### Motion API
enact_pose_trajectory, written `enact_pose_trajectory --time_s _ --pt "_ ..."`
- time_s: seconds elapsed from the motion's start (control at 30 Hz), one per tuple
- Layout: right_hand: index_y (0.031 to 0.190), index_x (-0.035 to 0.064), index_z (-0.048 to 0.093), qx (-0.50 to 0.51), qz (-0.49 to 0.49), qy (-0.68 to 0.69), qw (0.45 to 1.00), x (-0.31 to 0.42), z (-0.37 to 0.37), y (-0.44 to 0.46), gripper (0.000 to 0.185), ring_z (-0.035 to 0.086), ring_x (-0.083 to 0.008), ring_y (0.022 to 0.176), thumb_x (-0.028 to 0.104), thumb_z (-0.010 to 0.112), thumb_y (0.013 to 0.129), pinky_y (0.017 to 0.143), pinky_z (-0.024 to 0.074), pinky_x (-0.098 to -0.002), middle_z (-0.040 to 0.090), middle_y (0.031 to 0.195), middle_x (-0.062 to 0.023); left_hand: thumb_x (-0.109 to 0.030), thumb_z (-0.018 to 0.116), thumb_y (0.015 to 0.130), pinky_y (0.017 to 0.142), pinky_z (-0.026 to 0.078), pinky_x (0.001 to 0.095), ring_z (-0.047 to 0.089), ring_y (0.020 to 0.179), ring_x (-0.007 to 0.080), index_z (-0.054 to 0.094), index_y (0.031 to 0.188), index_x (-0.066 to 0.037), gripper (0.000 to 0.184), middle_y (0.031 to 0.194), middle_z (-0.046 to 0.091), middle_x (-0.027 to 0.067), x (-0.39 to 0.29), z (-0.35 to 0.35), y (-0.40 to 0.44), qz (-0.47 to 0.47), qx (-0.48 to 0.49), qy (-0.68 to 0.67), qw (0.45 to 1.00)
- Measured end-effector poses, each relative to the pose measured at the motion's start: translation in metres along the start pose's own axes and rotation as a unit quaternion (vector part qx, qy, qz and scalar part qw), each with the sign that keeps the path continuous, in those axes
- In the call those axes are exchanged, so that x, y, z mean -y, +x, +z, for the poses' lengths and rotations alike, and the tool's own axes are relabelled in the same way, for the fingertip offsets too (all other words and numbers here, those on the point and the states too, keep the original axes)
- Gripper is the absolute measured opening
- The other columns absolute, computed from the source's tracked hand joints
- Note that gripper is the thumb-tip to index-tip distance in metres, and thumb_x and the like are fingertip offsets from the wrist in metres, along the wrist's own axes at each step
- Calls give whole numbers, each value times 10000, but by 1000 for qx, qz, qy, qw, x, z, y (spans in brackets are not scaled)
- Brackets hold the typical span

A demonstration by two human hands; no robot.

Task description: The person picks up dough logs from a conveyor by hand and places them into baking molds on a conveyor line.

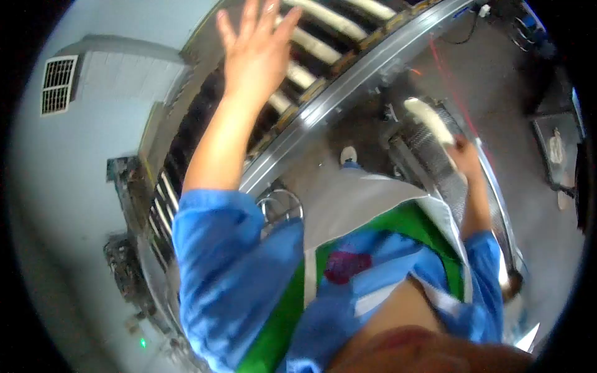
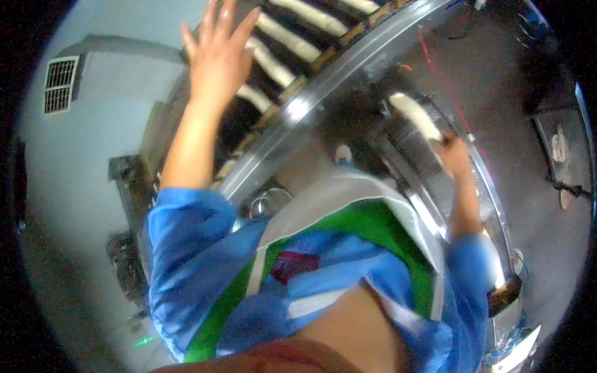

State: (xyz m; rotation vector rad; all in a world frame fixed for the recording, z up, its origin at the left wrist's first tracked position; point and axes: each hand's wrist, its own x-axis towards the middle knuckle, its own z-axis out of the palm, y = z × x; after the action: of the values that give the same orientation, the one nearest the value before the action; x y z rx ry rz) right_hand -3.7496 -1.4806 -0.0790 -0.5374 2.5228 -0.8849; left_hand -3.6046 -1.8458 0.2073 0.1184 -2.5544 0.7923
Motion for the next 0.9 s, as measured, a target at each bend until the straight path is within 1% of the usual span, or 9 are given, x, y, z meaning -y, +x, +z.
enact_pose_trajectory --time_s 0.07,0.2,0.23,0.3,0.43,0.5,0.7,0.8,0.9 --pt "1027 -10 585 44 26 117 992 4 -14 2 444 578 -196 811 301 609 711 743 428 -304 616 896 -151 -179 662 696 1005 146 588 195 1306 286 476 1225 -247 564 1412 235 81 -3 7 -11 -46 38 -46 997" --pt "1144 -95 485 33 86 289 953 16 -14 39 600 511 -262 1005 269 619 687 880 365 -312 557 1070 -184 -226 697 671 1001 122 597 160 1318 299 499 1211 -205 575 1423 201 107 0 70 -45 -139 104 -120 977" --pt "1144 -95 485 30 86 286 954 18 -24 42 600 511 -262 1005 269 619 687 880 365 -312 557 1070 -184 -223 699 670 999 126 598 173 1311 305 513 1198 -185 560 1415 215 116 3 75 -51 -160 121 -124 972" --pt "1170 -82 462 79 90 474 872 23 -41 44 631 493 -272 1023 283 628 683 876 372 -328 556 1032 -187 -255 692 683 995 133 593 171 1312 307 503 1211 -183 565 1414 219 127 13 98 -74 -210 145 -131 958" --pt "1114 -47 487 48 60 587 806 60 -48 43 445 565 -180 862 124 618 724 778 439 -270 586 970 -100 -326 684 694 985 161 597 178 1305 331 482 1235 -207 589 1405 222 166 40 176 -142 -362 173 -178 898" --pt "1111 -38 494 40 18 561 827 80 -49 55 433 567 -173 861 109 620 724 779 442 -265 587 975 -94 -306 683 698 979 209 579 198 1296 345 475 1240 -185 593 1397 229 184 34 195 -148 -384 217 -195 876" --pt "1123 11 510 23 -110 489 865 160 -61 170 423 556 -154 910 80 614 719 815 437 -267 582 1005 -73 -251 678 704 1016 204 471 223 1278 372 506 1207 -123 546 1374 254 227 39 273 -118 -366 102 -278 882" --pt "1194 15 450 -4 -183 464 867 208 -64 224 513 536 -174 961 112 620 720 837 427 -294 543 1075 -73 -230 684 715 1017 236 418 271 1260 368 517 1192 -108 520 1354 284 245 49 285 -111 -387 74 -319 862" --pt "1194 51 460 62 -213 401 889 258 -32 290 490 540 -136 847 223 631 768 759 430 -266 565 984 -57 -206 687 723 1009 265 386 307 1248 355 515 1191 -99 510 1350 287 251 55 306 -121 -399 58 -360 841"
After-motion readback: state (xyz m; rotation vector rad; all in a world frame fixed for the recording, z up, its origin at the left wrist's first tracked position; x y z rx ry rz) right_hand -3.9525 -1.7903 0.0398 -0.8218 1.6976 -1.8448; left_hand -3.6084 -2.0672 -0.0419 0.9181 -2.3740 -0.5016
